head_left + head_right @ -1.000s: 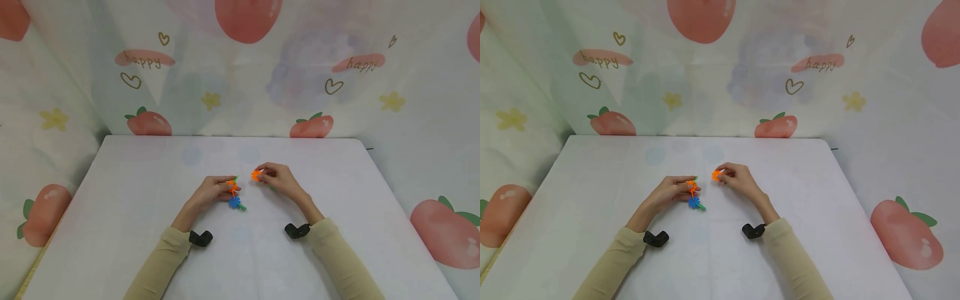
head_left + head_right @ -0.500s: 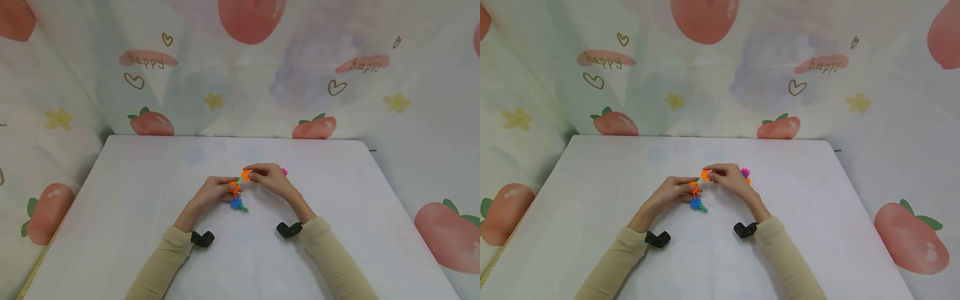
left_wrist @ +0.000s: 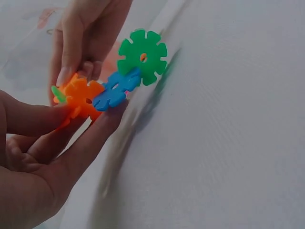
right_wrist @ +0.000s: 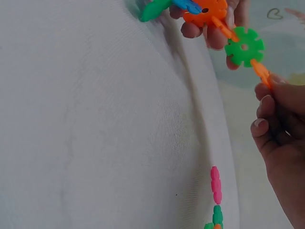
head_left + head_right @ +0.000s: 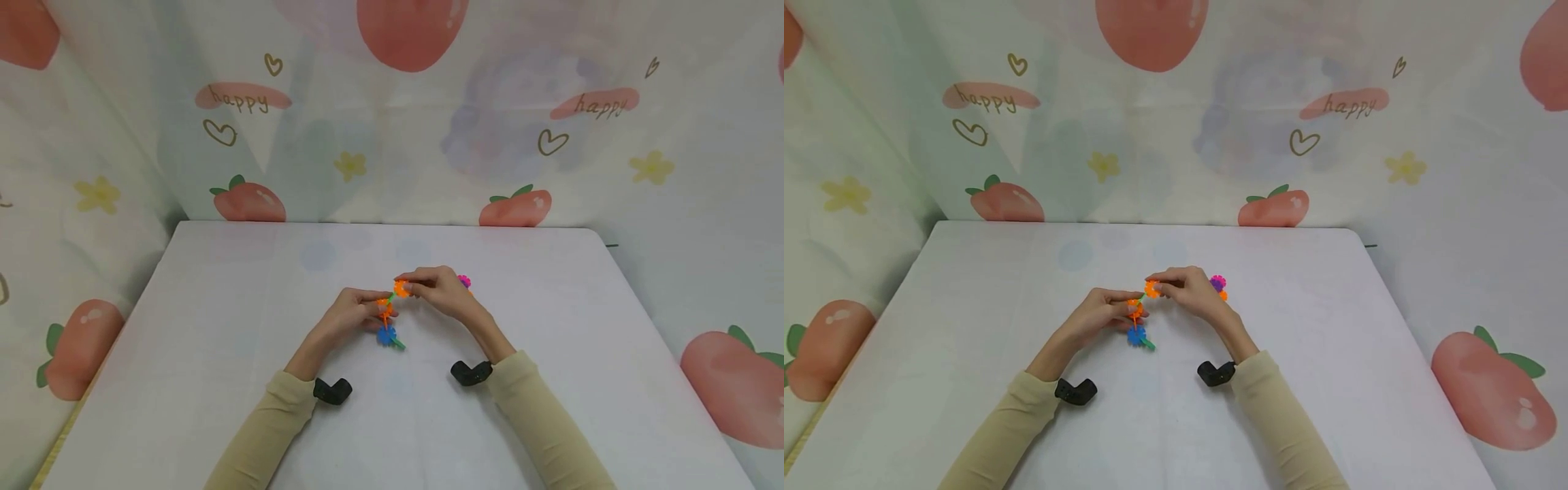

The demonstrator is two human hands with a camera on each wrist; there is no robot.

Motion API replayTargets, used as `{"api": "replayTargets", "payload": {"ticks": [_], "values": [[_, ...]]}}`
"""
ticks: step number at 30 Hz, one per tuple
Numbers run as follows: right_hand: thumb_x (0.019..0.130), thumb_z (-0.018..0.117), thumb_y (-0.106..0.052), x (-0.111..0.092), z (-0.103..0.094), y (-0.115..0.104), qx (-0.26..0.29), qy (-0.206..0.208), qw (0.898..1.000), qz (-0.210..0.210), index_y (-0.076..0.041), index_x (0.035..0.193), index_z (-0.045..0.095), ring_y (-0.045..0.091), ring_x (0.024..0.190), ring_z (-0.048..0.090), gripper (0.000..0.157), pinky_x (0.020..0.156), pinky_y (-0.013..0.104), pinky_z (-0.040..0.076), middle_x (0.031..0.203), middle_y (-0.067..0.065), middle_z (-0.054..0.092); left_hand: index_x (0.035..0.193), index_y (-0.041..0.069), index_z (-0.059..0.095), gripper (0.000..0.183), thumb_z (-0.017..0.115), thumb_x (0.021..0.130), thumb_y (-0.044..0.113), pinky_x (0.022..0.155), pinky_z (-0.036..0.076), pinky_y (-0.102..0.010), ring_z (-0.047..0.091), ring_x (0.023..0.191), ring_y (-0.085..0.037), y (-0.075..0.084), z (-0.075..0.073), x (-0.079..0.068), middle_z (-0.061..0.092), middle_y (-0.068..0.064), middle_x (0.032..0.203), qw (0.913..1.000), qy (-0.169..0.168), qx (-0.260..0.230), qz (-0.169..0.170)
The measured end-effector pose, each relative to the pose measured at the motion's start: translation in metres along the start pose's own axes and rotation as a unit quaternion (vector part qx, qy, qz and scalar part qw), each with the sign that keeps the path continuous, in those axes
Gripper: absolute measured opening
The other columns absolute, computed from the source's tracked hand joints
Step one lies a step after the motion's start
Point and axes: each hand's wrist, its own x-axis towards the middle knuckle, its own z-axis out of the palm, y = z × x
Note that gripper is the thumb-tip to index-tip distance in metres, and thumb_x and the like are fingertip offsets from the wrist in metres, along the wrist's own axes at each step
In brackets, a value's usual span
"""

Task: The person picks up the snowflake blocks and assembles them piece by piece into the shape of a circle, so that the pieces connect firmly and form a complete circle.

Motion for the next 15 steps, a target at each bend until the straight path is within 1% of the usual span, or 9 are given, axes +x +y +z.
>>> {"api": "replayTargets", "payload": {"ticks": [3,5,9,12,15], "values": [[0.101,0.065,-0.009,0.0001,-0.0013,0.0000,0.012,-0.017,1.000,0.000,-0.005,0.124,0.074,0.024,0.084,0.062,0.025,0.074,0.026,0.052,0.096,0.008,0.074,0.140,0.000,0.062,0.044,0.054,0.097,0.002,0.080,0.063,-0.033,0.078,0.087,-0.026,-0.0003,0.0019,0.0007,0.077,-0.019,0.108,1.0000,0.005,0.005,-0.001],[0.102,0.064,-0.009,0.0003,-0.0025,-0.0004,0.021,-0.027,0.999,0.009,-0.006,0.124,0.075,0.025,0.084,0.061,0.025,0.074,0.027,0.052,0.097,0.007,0.074,0.139,0.001,0.062,0.043,0.054,0.097,0.000,0.079,0.063,-0.033,0.078,0.087,-0.025,-0.0001,0.0027,0.0008,0.077,-0.019,0.107,0.9999,0.007,0.011,0.001],[0.102,0.063,-0.008,0.0007,-0.0047,-0.0010,0.022,-0.043,0.999,0.015,-0.004,0.123,0.075,0.026,0.082,0.060,0.025,0.072,0.028,0.051,0.098,0.007,0.075,0.138,-0.001,0.063,0.042,0.056,0.097,-0.001,0.078,0.063,-0.033,0.078,0.088,-0.026,0.0002,0.0038,0.0004,0.077,-0.020,0.106,0.9999,0.001,0.014,0.007],[0.101,0.064,-0.007,0.0014,-0.0039,-0.0009,0.014,-0.045,0.999,0.010,-0.003,0.121,0.076,0.027,0.080,0.060,0.024,0.070,0.026,0.050,0.098,0.008,0.075,0.138,-0.002,0.063,0.041,0.058,0.097,-0.001,0.077,0.063,-0.033,0.078,0.088,-0.026,0.0004,0.0051,0.0004,0.078,-0.020,0.105,0.9999,0.003,0.010,0.004],[0.101,0.065,-0.006,0.0013,-0.0004,0.0012,0.022,-0.031,0.999,0.016,-0.003,0.121,0.075,0.023,0.079,0.059,0.024,0.068,0.023,0.048,0.097,0.010,0.075,0.137,-0.002,0.064,0.043,0.055,0.095,-0.003,0.075,0.063,-0.031,0.078,0.084,-0.024,0.0012,0.0065,0.0008,0.078,-0.019,0.103,0.9996,0.022,0.015,-0.001]]}}
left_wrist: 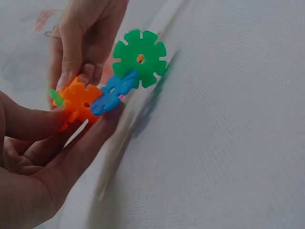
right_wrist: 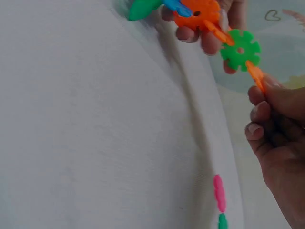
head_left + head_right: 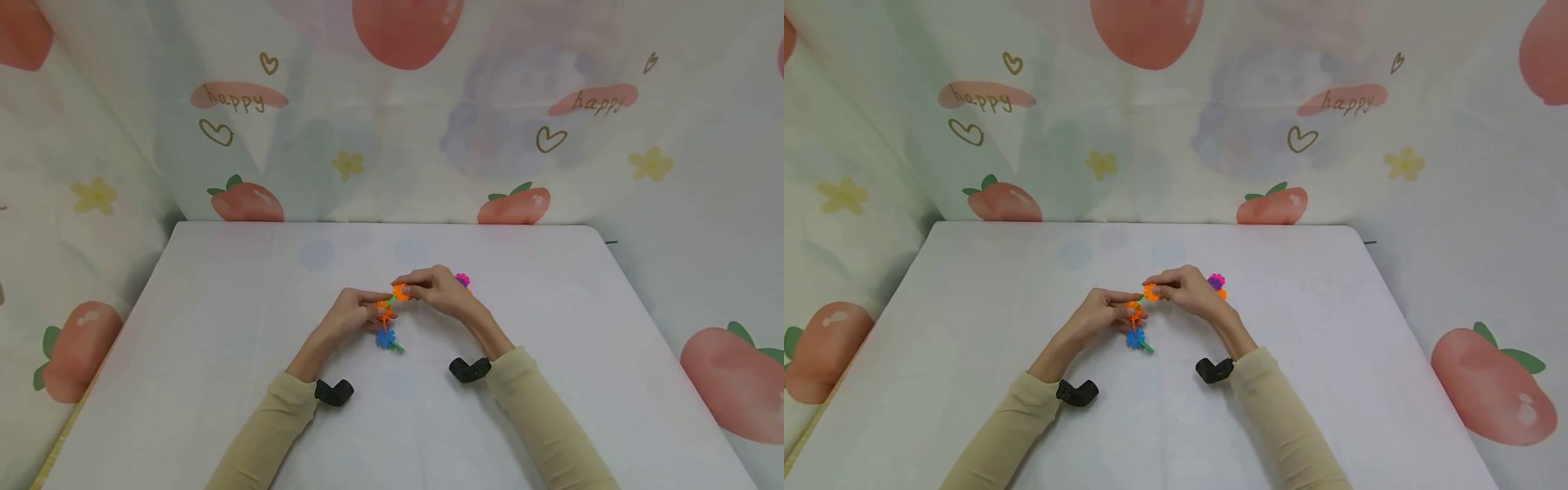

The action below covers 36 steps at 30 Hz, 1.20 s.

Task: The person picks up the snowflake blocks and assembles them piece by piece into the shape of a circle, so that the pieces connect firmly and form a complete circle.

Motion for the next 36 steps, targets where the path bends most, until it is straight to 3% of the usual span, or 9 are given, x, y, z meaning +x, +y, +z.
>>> {"api": "replayTargets", "payload": {"ticks": [5,10,17,23,25,28,32,36], "values": [[0.100,0.065,-0.005,0.000,0.009,0.004,0.022,0.019,0.999,0.016,-0.001,0.125,0.073,0.022,0.082,0.060,0.027,0.069,0.021,0.050,0.105,0.014,0.075,0.135,-0.002,0.065,0.046,0.053,0.092,-0.006,0.072,0.062,-0.029,0.077,0.076,-0.023,0.003,-0.001,0.000,0.078,-0.018,0.101,0.9995,0.029,0.014,0.000],[0.100,0.065,-0.007,0.000,0.007,-0.005,0.009,0.032,0.999,0.014,-0.004,0.123,0.075,0.034,0.086,0.063,0.025,0.068,0.022,0.049,0.103,0.014,0.075,0.136,-0.001,0.065,0.044,0.053,0.094,-0.006,0.074,0.062,-0.030,0.076,0.077,-0.023,0.007,-0.005,-0.002,0.078,-0.018,0.103,0.9994,0.015,0.028,0.012],[0.101,0.066,-0.012,0.001,0.007,-0.001,0.014,0.036,0.999,0.034,-0.006,0.122,0.076,0.029,0.084,0.062,0.024,0.071,0.027,0.051,0.103,0.011,0.076,0.137,-0.003,0.063,0.039,0.058,0.098,-0.002,0.076,0.062,-0.030,0.077,0.080,-0.023,0.007,-0.009,-0.004,0.078,-0.019,0.105,0.9996,-0.014,0.022,0.006],[0.101,0.067,-0.015,0.004,0.011,-0.003,0.019,0.059,0.998,0.034,-0.010,0.117,0.078,0.035,0.082,0.062,0.021,0.068,0.028,0.051,0.099,0.008,0.076,0.139,-0.003,0.061,0.040,0.058,0.099,-0.002,0.077,0.063,-0.034,0.077,0.082,-0.022,0.007,-0.010,-0.004,0.078,-0.021,0.104,0.9996,-0.025,0.016,0.002],[0.101,0.067,-0.016,0.004,0.016,-0.003,0.020,0.080,0.996,0.037,-0.009,0.115,0.079,0.034,0.080,0.062,0.020,0.065,0.026,0.049,0.093,0.008,0.076,0.138,-0.003,0.062,0.040,0.057,0.099,-0.003,0.077,0.063,-0.033,0.077,0.083,-0.023,0.006,-0.010,-0.003,0.078,-0.021,0.104,0.9996,-0.024,0.016,-0.001],[0.100,0.069,-0.013,0.001,0.027,-0.003,-0.004,0.135,0.991,0.004,-0.007,0.111,0.080,0.025,0.074,0.062,0.017,0.063,0.023,0.049,0.091,0.009,0.076,0.138,-0.004,0.062,0.040,0.057,0.098,-0.004,0.076,0.063,-0.033,0.078,0.085,-0.025,0.004,-0.011,-0.003,0.078,-0.021,0.104,0.9996,-0.020,0.017,-0.003],[0.097,0.072,-0.008,-0.001,0.043,-0.003,-0.045,0.230,0.971,-0.056,-0.004,0.107,0.081,0.017,0.067,0.062,0.014,0.062,0.018,0.050,0.092,0.009,0.079,0.138,-0.002,0.062,0.042,0.055,0.097,-0.003,0.077,0.062,-0.030,0.078,0.083,-0.024,0.002,-0.011,-0.001,0.078,-0.019,0.104,0.9998,-0.010,0.014,-0.004],[0.097,0.072,-0.012,0.000,0.054,-0.005,0.001,0.286,0.958,-0.023,-0.003,0.105,0.081,0.019,0.064,0.064,0.015,0.056,0.017,0.049,0.090,0.012,0.078,0.139,-0.002,0.061,0.045,0.054,0.095,0.001,0.078,0.060,-0.025,0.077,0.076,-0.020,0.000,-0.011,0.001,0.078,-0.018,0.105,1.0000,-0.004,0.004,-0.001]]}}
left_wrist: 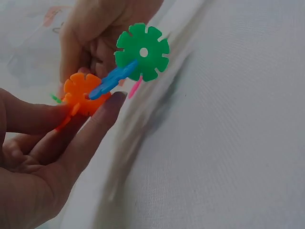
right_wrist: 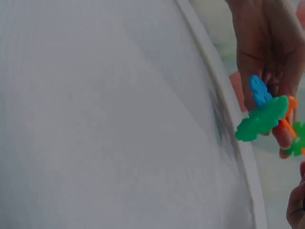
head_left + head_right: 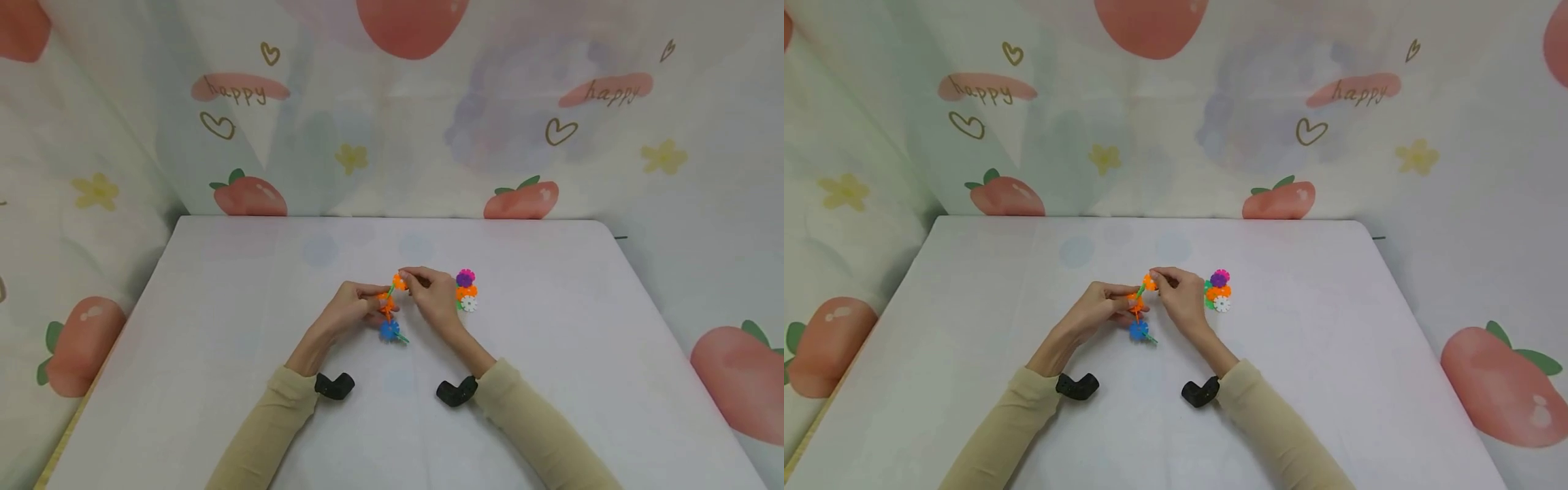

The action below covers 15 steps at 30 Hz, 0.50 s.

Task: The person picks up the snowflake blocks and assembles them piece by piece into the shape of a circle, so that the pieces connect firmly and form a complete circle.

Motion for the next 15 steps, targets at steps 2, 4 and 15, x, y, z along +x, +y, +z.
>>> {"api": "replayTargets", "payload": {"ticks": [2,4,15], "values": [[0.098,0.072,-0.015,-0.002,0.001,-0.001,0.016,0.005,0.999,0.030,-0.003,0.105,0.080,0.021,0.066,0.066,0.017,0.055,0.017,0.049,0.091,0.012,0.078,0.139,-0.004,0.060,0.045,0.055,0.095,0.003,0.078,0.061,-0.026,0.077,0.075,-0.019,0.000,0.000,0.000,0.077,-0.019,0.106,0.9999,-0.003,-0.012,0.002],[0.099,0.071,-0.016,-0.002,0.000,0.000,0.022,-0.008,0.999,0.038,-0.002,0.107,0.080,0.023,0.067,0.066,0.018,0.057,0.017,0.050,0.090,0.012,0.077,0.139,-0.005,0.060,0.045,0.055,0.095,0.004,0.077,0.062,-0.028,0.077,0.075,-0.019,-0.001,0.000,0.000,0.077,-0.021,0.107,0.9996,-0.005,-0.026,-0.002],[0.100,0.066,-0.006,-0.001,-0.015,-0.005,0.097,-0.105,0.988,0.060,0.003,0.123,0.065,0.030,0.074,0.071,0.024,0.069,0.030,0.061,0.091,0.019,0.076,0.141,-0.006,0.057,0.043,0.060,0.099,0.005,0.077,0.063,-0.029,0.076,0.085,-0.019,0.004,0.000,0.000,0.075,-0.023,0.113,0.9923,0.004,-0.121,-0.026]]}}
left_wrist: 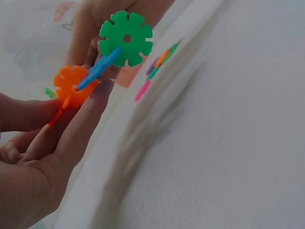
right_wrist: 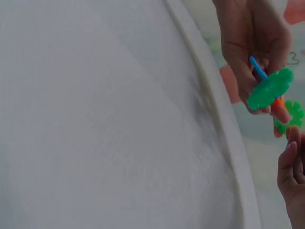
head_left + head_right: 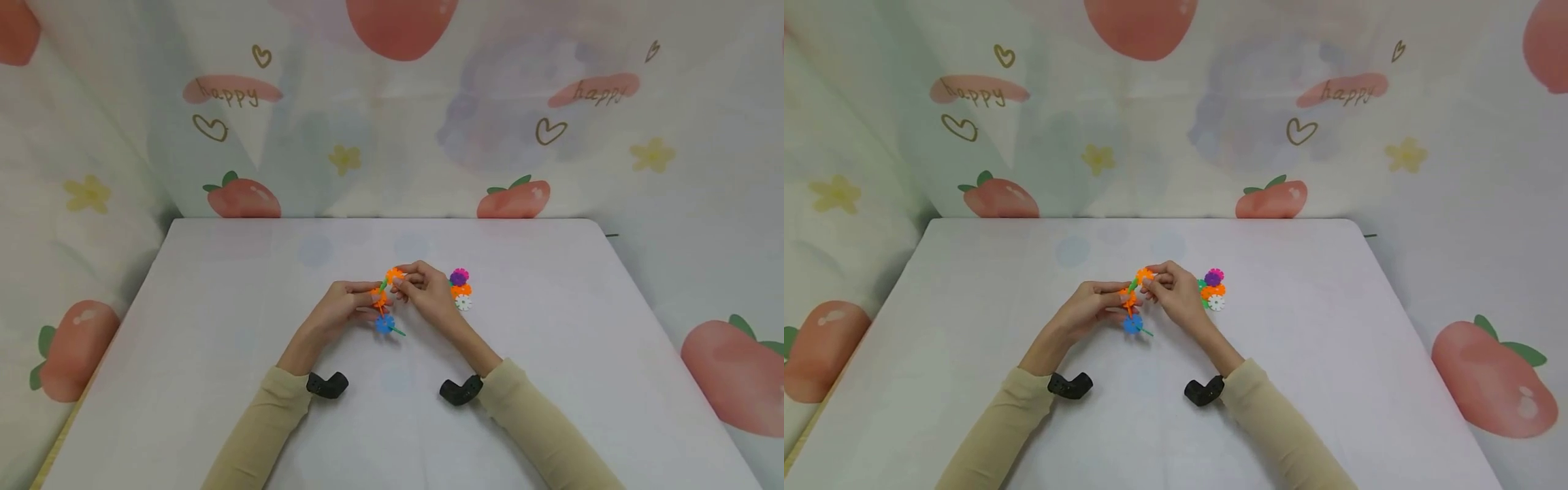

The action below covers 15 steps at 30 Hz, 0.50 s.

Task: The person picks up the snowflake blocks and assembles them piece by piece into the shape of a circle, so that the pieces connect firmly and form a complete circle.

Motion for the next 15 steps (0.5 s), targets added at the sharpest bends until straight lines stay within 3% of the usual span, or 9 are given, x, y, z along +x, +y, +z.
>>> {"api": "replayTargets", "payload": {"ticks": [4,11,15], "values": [[0.099,0.067,-0.004,-0.0007,0.0040,-0.0011,0.040,0.024,0.999,0.024,0.003,0.116,0.065,0.033,0.076,0.072,0.019,0.068,0.025,0.060,0.091,0.021,0.077,0.142,-0.005,0.057,0.043,0.061,0.100,0.004,0.077,0.063,-0.030,0.077,0.088,-0.020,-0.0015,0.0020,0.0002,0.076,-0.023,0.111,0.9999,0.000,0.000,0.010],[0.098,0.068,-0.004,-0.0008,0.0074,-0.0002,0.020,0.043,0.999,0.000,-0.001,0.112,0.063,0.039,0.077,0.071,0.015,0.068,0.026,0.058,0.091,0.018,0.078,0.141,-0.003,0.059,0.042,0.060,0.099,0.005,0.077,0.063,-0.031,0.077,0.089,-0.021,-0.0015,0.0053,0.0011,0.074,-0.023,0.115,0.9993,0.024,0.008,0.028],[0.099,0.066,-0.004,0.0009,0.0053,0.0024,0.073,0.031,0.996,0.028,0.003,0.111,0.059,0.030,0.076,0.071,0.016,0.072,0.026,0.059,0.091,0.019,0.077,0.141,-0.002,0.059,0.042,0.060,0.100,0.005,0.079,0.063,-0.033,0.077,0.091,-0.022,-0.0006,0.0051,0.0019,0.074,-0.023,0.118,0.9994,0.018,0.011,0.027]]}}
